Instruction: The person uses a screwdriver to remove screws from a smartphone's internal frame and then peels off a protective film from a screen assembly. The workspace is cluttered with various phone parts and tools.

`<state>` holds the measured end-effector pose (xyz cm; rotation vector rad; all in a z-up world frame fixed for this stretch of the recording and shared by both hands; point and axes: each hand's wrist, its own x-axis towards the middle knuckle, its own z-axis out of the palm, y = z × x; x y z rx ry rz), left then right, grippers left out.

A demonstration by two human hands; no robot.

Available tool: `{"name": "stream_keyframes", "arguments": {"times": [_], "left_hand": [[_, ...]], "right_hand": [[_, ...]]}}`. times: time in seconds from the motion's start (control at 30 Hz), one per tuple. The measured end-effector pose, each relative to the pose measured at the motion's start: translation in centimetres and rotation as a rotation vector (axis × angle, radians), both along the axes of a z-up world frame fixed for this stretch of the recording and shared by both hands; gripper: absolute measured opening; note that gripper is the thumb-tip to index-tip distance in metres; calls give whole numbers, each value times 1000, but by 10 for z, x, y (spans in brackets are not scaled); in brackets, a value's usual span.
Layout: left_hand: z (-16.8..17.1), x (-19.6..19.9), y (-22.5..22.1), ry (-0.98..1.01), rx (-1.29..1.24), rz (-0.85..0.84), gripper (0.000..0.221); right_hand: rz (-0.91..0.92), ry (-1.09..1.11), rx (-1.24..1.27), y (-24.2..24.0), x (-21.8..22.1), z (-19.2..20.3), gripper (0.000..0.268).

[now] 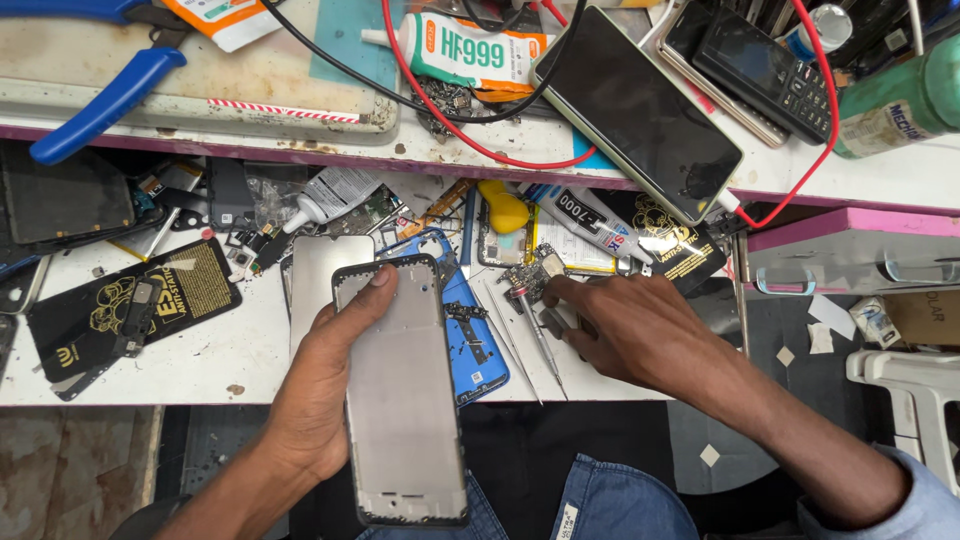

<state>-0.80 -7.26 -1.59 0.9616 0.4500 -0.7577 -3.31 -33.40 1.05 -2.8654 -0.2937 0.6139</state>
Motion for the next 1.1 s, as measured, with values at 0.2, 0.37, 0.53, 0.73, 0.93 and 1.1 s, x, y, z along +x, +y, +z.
{"name": "stream_keyframes", "arguments": {"times": [0.2,0.37,0.53,0.73,0.93,1.1], "left_hand": [[1,-2,1,15,-161,-51,53],[-10,-7,2,-130,-159,-106,54],[-14,-17,-4,-198,-130,-93,57],[7,-26,-11,-298,-319,-162,68],[35,-48,-28,-139,-422,77,73],[43,-60,-59,143,-391,412,71]], "right_hand": [[-36,-2,119,-3,-2,3,25],[-158,84,119,1,-1,9,17],[-455,207,272,-4,-9,13,15],[-633,223,974,-5,-34,7,33],[-698,96,1404,21,-59,33,39],[-690,-77,1420,51,-63,23,36]]}}
